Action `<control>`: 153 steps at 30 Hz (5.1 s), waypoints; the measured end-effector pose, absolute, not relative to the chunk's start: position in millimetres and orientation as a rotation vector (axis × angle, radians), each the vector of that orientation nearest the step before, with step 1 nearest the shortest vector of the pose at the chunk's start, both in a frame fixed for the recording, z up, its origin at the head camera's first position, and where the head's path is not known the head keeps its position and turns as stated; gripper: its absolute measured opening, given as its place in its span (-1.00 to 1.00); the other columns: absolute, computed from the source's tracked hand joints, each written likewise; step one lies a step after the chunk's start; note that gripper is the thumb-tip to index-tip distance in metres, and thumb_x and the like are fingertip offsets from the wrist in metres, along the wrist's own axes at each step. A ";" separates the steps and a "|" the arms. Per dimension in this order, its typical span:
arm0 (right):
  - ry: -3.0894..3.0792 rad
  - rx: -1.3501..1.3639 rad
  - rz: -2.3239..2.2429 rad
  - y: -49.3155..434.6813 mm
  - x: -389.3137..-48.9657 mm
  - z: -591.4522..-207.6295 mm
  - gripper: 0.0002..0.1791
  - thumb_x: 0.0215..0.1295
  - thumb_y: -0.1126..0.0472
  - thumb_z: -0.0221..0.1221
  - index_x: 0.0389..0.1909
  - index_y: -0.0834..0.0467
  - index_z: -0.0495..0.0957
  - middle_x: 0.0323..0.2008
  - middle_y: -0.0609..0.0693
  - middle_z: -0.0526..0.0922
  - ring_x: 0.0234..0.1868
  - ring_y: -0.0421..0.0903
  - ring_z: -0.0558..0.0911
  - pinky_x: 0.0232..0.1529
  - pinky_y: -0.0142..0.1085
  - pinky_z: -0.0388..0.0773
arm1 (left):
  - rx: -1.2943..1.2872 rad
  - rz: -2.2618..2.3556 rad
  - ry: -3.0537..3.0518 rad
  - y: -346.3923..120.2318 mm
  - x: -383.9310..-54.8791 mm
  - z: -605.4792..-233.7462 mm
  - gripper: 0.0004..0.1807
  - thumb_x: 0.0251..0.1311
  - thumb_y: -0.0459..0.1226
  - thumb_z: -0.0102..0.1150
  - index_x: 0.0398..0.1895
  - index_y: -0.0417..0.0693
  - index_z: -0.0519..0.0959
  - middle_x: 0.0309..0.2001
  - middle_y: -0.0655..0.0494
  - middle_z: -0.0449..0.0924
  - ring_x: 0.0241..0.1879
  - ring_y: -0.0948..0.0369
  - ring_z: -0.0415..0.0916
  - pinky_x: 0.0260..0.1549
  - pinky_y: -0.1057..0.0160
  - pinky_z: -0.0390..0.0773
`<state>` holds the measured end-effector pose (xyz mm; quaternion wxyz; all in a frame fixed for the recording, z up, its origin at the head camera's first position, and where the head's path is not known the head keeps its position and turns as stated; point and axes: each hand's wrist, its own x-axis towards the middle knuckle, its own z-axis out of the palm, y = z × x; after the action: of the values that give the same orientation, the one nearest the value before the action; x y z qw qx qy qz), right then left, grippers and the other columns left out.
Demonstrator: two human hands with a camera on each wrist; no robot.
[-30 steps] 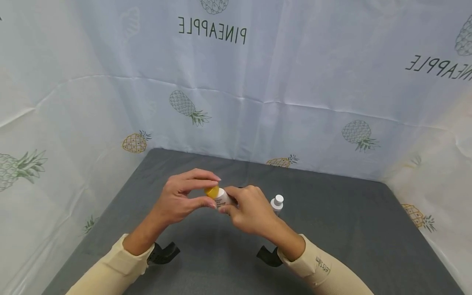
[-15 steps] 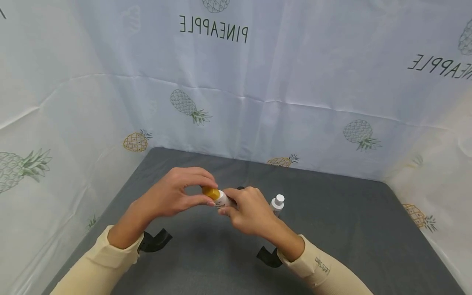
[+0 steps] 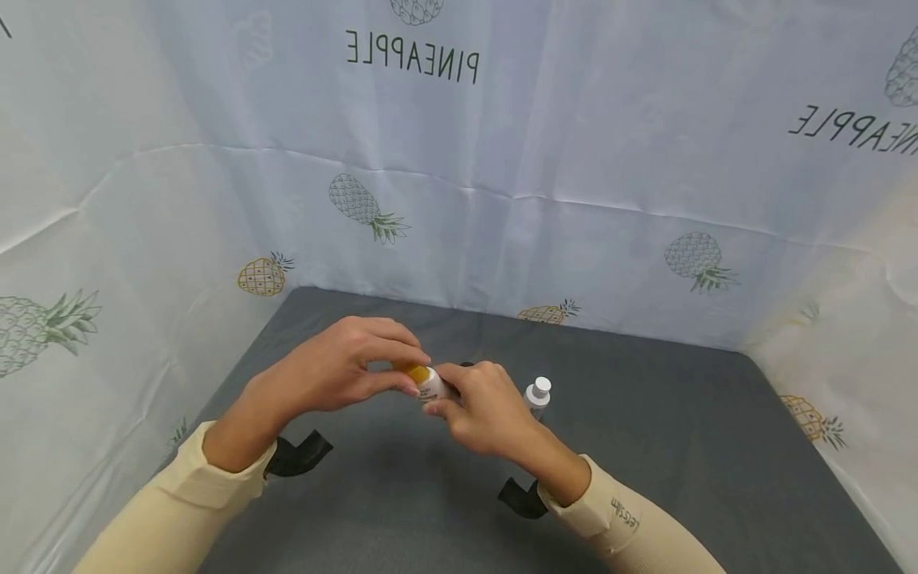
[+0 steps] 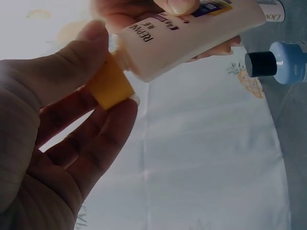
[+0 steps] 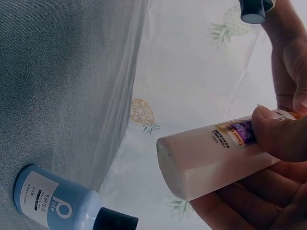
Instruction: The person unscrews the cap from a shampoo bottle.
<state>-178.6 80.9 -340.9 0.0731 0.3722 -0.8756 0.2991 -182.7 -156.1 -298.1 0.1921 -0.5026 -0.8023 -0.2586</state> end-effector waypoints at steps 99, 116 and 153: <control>-2.523 0.943 1.417 69.1 -179.8 -344.2 -0.73 0.25 0.32 0.44 -0.03 0.25 0.73 -0.19 0.11 0.85 -0.19 -0.07 0.84 -0.15 -0.41 0.73 | -0.629 -1.528 -2.365 -200.8 -192.0 -336.0 -0.67 0.03 -0.40 0.59 -0.08 -0.19 0.79 -0.11 -0.02 0.82 -0.28 0.36 0.76 -0.29 0.35 0.77; -2.502 0.856 1.565 49.5 -189.1 -356.5 -0.71 0.30 0.30 0.41 0.01 0.28 0.72 -0.14 0.15 0.84 -0.15 -0.03 0.84 -0.11 -0.27 0.78 | -0.628 -1.476 -2.318 -213.4 -188.4 -373.1 -0.68 0.00 -0.46 0.59 -0.11 -0.16 0.80 -0.13 -0.03 0.81 -0.30 0.38 0.75 -0.33 0.37 0.76; -2.585 0.664 1.634 11.1 -214.0 -404.6 -0.71 0.37 0.23 0.38 0.07 0.21 0.71 -0.01 0.14 0.82 -0.03 0.00 0.81 0.03 -0.11 0.78 | -0.482 -1.661 -2.585 -230.3 -214.7 -430.1 -0.63 0.05 -0.30 0.60 -0.05 -0.22 0.79 -0.05 -0.21 0.80 -0.23 0.38 0.73 -0.23 0.37 0.75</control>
<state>-214.0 11.1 -404.6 0.0060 0.2120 -0.8261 0.5221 -214.7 -230.3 -430.1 0.0158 -0.1549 -0.8310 -0.5340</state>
